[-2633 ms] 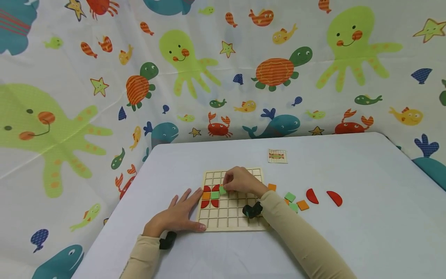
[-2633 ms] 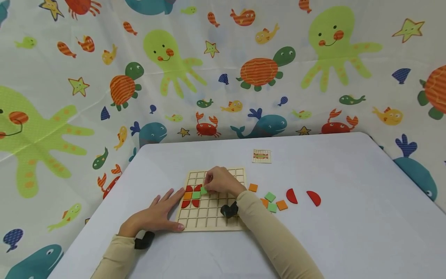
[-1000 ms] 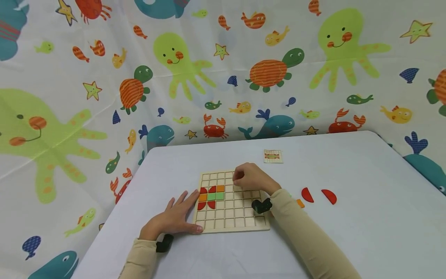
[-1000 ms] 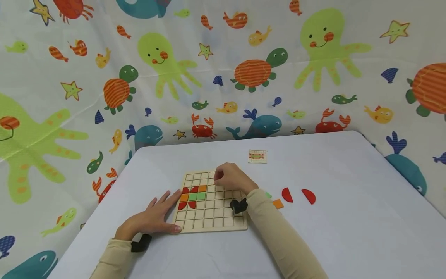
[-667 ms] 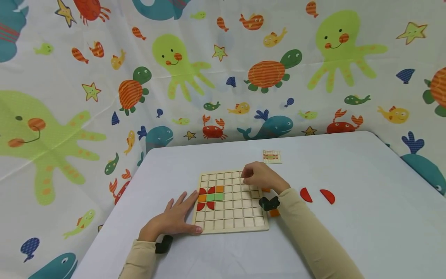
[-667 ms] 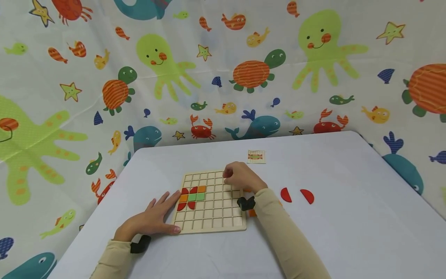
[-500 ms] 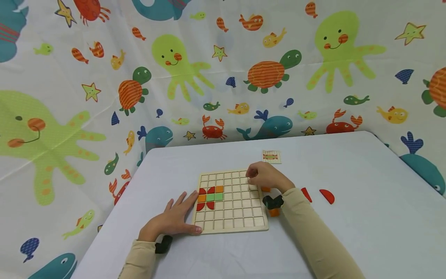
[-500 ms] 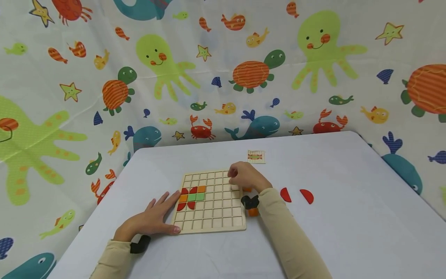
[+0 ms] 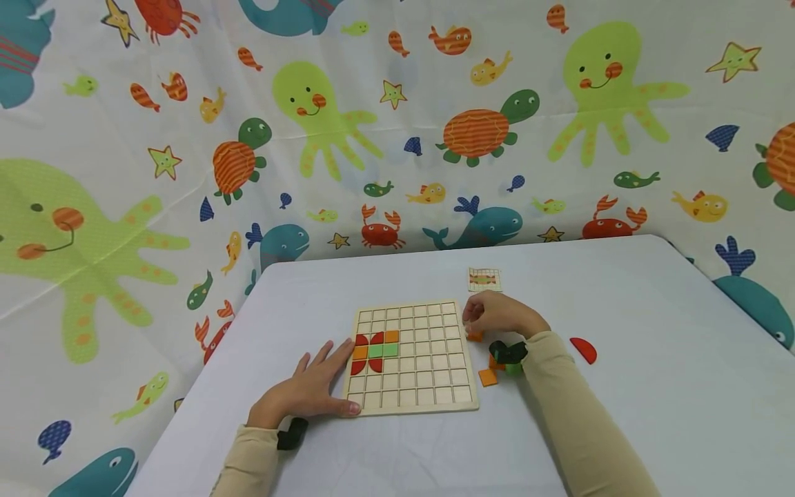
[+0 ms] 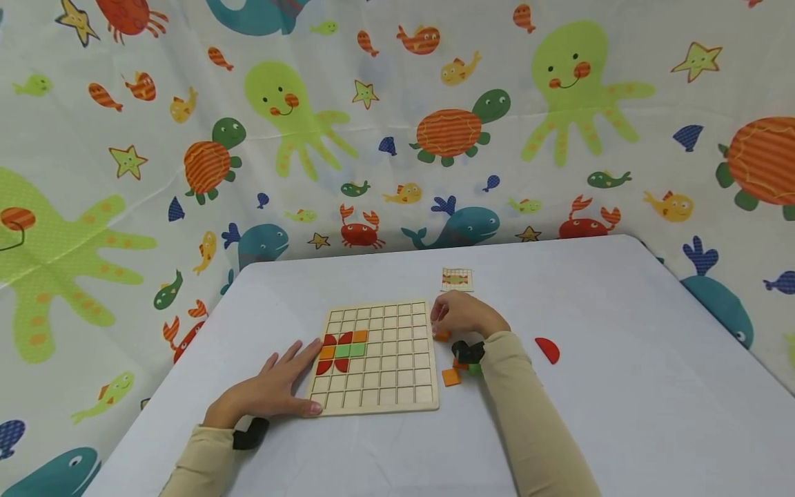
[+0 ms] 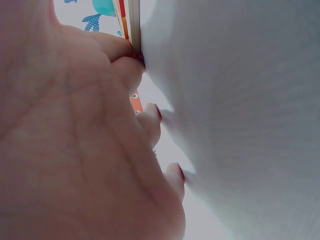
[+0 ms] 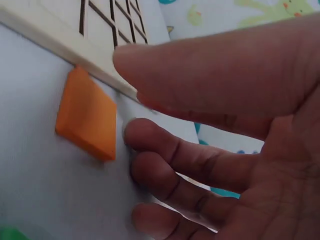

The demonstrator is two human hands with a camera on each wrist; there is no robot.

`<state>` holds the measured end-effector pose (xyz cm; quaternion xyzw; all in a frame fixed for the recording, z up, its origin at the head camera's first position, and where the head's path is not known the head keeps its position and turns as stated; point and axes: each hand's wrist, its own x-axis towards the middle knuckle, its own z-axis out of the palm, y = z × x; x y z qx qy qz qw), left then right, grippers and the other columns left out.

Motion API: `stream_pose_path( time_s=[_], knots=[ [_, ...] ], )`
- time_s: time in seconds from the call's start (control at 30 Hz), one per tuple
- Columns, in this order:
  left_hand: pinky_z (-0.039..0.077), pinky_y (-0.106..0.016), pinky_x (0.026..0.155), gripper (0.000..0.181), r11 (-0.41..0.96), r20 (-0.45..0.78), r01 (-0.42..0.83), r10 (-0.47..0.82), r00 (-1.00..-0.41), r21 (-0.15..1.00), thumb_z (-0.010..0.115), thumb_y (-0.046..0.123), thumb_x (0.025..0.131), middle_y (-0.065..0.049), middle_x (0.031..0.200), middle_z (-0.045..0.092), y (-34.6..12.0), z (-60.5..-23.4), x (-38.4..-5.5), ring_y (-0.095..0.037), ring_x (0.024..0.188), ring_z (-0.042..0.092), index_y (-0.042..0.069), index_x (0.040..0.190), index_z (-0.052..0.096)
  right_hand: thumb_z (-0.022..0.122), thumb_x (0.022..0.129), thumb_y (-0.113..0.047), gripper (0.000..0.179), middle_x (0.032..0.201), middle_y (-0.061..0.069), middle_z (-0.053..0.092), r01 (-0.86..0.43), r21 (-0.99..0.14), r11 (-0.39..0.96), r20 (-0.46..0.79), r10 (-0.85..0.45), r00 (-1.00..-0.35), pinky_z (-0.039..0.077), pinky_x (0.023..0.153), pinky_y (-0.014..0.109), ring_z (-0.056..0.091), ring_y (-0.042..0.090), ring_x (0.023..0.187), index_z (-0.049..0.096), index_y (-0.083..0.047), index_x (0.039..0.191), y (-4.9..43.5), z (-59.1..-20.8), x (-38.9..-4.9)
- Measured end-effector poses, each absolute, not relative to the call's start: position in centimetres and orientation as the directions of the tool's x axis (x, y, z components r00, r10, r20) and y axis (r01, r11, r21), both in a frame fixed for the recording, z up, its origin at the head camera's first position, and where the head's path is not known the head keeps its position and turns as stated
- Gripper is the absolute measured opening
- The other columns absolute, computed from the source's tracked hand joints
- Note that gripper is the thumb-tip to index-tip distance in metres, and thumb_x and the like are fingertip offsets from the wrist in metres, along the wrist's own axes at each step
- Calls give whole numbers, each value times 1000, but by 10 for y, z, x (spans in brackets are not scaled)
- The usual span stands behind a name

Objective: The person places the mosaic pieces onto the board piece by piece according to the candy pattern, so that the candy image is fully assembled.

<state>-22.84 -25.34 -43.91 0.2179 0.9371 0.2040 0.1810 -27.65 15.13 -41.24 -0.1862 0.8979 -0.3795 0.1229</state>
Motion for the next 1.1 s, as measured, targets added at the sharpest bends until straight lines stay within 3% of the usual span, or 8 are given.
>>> stream_pose_path(
  time_s=[0.23,0.6,1.1],
  knots=[
    [-2,-70,125,123,818,-252,332,485,-837,470,90,55,80,-15,177,21,-254,-439,-228,-44,162,5,8,171,22,79,89,-7,16,87,6,65,-187,-747,638,-161,-447,-880,45,72,32,55,21,80,73,-1,102,164,-414,-277],
    [-3,-70,125,124,822,-257,326,479,-839,468,90,55,80,-15,177,21,-254,-437,-228,-45,162,5,8,172,22,85,86,-7,21,87,6,58,-141,-666,732,-238,-388,-890,41,71,32,53,22,82,67,-7,97,157,-415,-278],
    [-2,-70,125,124,821,-250,329,480,-841,466,90,56,78,-14,177,21,-254,-439,-228,-45,162,5,9,172,23,84,86,-6,23,88,7,57,-213,-633,744,-92,-346,-934,44,71,34,53,23,83,63,-4,96,152,-421,-279]
  ],
)
